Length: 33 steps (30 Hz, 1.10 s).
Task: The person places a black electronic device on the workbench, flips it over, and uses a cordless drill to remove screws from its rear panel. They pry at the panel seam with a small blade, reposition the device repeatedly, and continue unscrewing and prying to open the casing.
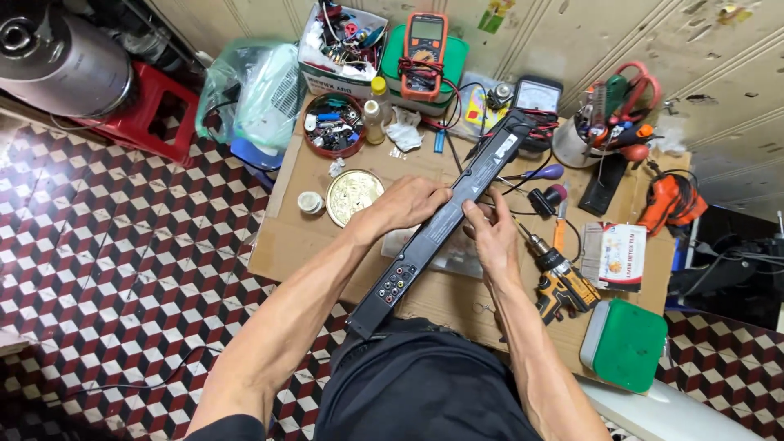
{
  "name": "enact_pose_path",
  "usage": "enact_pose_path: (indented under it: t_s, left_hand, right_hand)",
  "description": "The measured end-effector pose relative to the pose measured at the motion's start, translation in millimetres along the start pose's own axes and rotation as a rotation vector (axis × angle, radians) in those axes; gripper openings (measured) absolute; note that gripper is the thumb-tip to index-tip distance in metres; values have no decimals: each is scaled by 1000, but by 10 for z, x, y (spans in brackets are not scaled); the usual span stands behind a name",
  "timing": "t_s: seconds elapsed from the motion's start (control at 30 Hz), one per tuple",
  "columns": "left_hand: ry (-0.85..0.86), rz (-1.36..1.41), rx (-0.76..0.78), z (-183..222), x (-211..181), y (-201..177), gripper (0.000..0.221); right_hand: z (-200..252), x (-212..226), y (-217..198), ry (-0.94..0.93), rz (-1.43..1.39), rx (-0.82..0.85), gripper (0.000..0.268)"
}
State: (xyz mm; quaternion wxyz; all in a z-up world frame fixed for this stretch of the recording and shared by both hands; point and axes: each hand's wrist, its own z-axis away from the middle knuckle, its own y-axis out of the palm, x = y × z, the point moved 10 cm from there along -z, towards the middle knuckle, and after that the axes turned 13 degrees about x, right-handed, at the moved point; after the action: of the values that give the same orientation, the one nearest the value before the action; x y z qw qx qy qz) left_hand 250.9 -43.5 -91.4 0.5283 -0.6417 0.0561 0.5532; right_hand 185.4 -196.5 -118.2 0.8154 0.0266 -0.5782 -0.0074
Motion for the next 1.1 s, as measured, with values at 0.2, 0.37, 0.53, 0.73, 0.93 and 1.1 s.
enact_pose_path:
  t_s: [0.2,0.37,0.53,0.73,0.93,1.1]
  left_hand:
    - [-191,167,-66,894,-519,-183,40]
    - [-424,301,-143,1758,-401,126,38]
    - [-418,188,-58,1632,-712,-9,35]
    - [-558,-95,24,1501,-669,181,38]
    - [-661,-309,-25,1492,-671,306,33]
    - [-836,-353,-130,1608,-861,396,31]
  right_hand:
    - [52,77,74,29,-79,-1,67]
    - [-42,-175,-81,-34,33,-59,56]
    - [6,-58,-97,-41,-21,-76,64]
    - [-59,-291,-120,-57,-92,-20,70]
    - [221,-626,-739,78,78,-1,56]
    - [180,-1201,-2261,277,502,-265,41]
